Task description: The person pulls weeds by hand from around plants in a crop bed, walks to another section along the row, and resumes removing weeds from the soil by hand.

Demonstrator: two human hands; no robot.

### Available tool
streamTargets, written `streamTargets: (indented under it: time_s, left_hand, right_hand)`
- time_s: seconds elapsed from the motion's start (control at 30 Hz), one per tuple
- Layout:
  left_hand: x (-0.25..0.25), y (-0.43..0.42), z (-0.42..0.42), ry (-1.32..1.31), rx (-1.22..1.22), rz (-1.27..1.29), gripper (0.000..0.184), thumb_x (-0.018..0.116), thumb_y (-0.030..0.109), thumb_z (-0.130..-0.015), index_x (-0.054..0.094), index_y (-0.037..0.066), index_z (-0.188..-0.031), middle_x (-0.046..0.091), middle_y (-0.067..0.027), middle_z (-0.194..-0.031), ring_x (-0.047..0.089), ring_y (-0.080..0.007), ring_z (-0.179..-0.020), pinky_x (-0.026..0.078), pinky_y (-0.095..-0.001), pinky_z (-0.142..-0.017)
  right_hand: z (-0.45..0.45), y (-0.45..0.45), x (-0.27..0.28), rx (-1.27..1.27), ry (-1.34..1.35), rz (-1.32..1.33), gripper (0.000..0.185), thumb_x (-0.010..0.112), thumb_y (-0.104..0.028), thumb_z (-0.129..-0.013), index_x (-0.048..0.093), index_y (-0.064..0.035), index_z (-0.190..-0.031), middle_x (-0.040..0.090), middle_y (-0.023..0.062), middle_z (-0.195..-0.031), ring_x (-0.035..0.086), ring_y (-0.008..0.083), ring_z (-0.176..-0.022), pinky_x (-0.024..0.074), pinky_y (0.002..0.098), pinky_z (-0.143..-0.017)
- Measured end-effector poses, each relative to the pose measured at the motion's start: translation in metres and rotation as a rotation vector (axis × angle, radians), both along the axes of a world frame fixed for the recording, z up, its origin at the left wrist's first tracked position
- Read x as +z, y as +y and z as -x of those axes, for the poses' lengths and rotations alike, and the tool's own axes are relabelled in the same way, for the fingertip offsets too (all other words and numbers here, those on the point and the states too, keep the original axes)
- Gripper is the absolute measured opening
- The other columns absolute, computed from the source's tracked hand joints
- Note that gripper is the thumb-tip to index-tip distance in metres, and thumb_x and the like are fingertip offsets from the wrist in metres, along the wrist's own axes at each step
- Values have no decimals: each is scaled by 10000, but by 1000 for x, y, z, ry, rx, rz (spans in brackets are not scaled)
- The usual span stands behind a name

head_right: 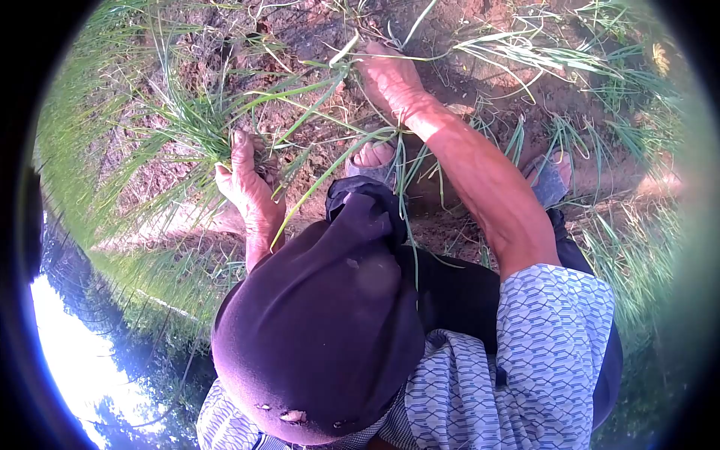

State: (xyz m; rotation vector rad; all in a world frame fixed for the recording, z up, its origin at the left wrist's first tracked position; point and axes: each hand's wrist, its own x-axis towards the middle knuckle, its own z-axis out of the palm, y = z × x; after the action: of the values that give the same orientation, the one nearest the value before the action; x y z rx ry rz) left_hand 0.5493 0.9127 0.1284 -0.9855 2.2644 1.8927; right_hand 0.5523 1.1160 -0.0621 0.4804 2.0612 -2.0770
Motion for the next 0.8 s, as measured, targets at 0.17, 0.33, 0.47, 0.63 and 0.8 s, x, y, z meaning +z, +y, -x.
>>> streamTargets:
  time_s: [0.17, 0.33, 0.47, 0.63, 0.8]
  left_hand:
    - [0, -12, -1, 36, -14, -1, 195, 681, 228, -875, 581, 62, -895, 592, -22, -694, 488, -81, -454, 371, -195, -378]
    - [-4, -10, -4, 22, 34, 0, 201, 691, 233, -867, 585, 63, -890, 610, -21, -703, 484, -65, -446, 335, -189, -357]
    - [-11, -9, -5, 46, 45, 15, 226, 715, 248, -845, 591, 68, -903, 615, -19, -718, 471, -41, -449, 315, -173, -365]
    - [-5, -12, -2, 66, 20, -7, 211, 709, 228, -848, 597, 62, -915, 614, -21, -726, 495, -53, -473, 331, -175, -371]
    - [-6, -14, -5, 33, 104, -3, 224, 714, 228, -842, 587, 62, -925, 613, -20, -728, 499, -63, -476, 345, -182, -377]
  right_hand:
    - [0, 29, 4, 262, 371, -674, 344, 563, -37, -760, 625, -61, -1098, 644, 147, -1099, 621, 316, -999, 525, 365, -845]
    - [-13, 52, 30, -5, -615, 536, 378, 641, -139, -878, 557, 1, -1219, 634, 75, -1056, 572, 91, -762, 436, 197, -592]
    - [-15, 49, 48, 934, 360, -820, 213, 571, -127, -881, 615, -77, -1084, 606, 126, -1065, 606, 247, -987, 519, 335, -774]
    - [-18, 38, 25, 672, 239, -645, 139, 539, -119, -909, 603, -60, -1017, 595, 116, -963, 606, 268, -902, 498, 353, -752]
    - [-8, 22, -5, 253, -385, 500, 236, 519, -191, -954, 564, -58, -1144, 576, 32, -882, 575, 143, -758, 456, 252, -630]
